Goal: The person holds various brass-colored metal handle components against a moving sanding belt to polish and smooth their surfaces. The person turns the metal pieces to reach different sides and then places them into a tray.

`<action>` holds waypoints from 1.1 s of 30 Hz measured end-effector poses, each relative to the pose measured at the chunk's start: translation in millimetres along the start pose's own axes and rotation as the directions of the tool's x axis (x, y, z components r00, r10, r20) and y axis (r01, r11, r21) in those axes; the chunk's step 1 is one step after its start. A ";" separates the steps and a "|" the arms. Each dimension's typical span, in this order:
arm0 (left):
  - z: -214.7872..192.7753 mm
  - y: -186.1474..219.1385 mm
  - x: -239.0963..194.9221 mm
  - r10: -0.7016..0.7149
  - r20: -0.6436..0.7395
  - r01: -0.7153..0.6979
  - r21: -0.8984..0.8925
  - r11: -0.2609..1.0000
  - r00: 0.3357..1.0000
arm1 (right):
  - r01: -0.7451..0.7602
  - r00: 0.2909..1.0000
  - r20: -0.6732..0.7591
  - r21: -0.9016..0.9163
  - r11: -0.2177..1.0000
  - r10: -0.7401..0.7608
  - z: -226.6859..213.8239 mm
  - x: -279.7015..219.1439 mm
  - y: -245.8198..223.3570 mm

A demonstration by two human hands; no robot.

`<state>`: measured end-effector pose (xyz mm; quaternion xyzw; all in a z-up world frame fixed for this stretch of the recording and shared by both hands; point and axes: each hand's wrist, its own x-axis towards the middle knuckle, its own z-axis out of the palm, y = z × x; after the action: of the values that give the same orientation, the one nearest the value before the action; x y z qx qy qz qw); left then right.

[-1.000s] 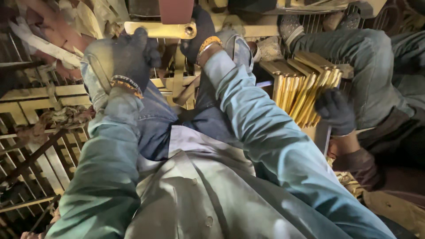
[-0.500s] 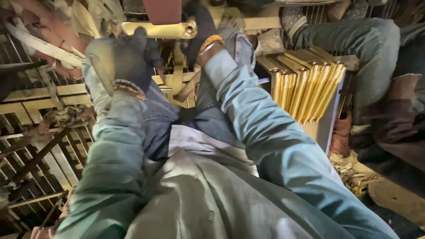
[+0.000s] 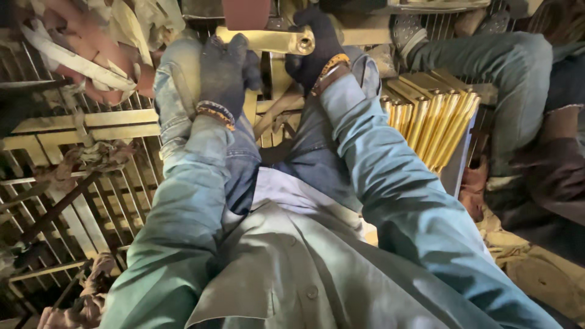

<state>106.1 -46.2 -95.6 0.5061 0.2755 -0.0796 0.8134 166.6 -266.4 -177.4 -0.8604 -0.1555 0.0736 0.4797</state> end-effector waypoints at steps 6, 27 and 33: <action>11.2 -3.6 3.7 -0.072 -0.039 0.074 0.053 0.996 0.997 | 0.372 0.916 0.012 -0.396 0.839 -0.401 -14.4 5.7 39.5; -25.3 39.2 -44.4 -0.004 0.442 -0.270 0.555 0.787 0.897 | -0.513 0.711 0.365 0.854 0.088 0.601 -21.5 -130.1 -135.4; -22.1 21.2 -17.8 0.115 0.446 -0.313 0.400 0.862 0.887 | -0.549 0.705 0.362 0.823 0.147 0.610 6.4 -115.3 -127.0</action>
<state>91.7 -19.6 -77.2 0.6843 0.0137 -0.1535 0.7127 31.4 -237.9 -75.6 -0.4589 0.2646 0.2968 0.7945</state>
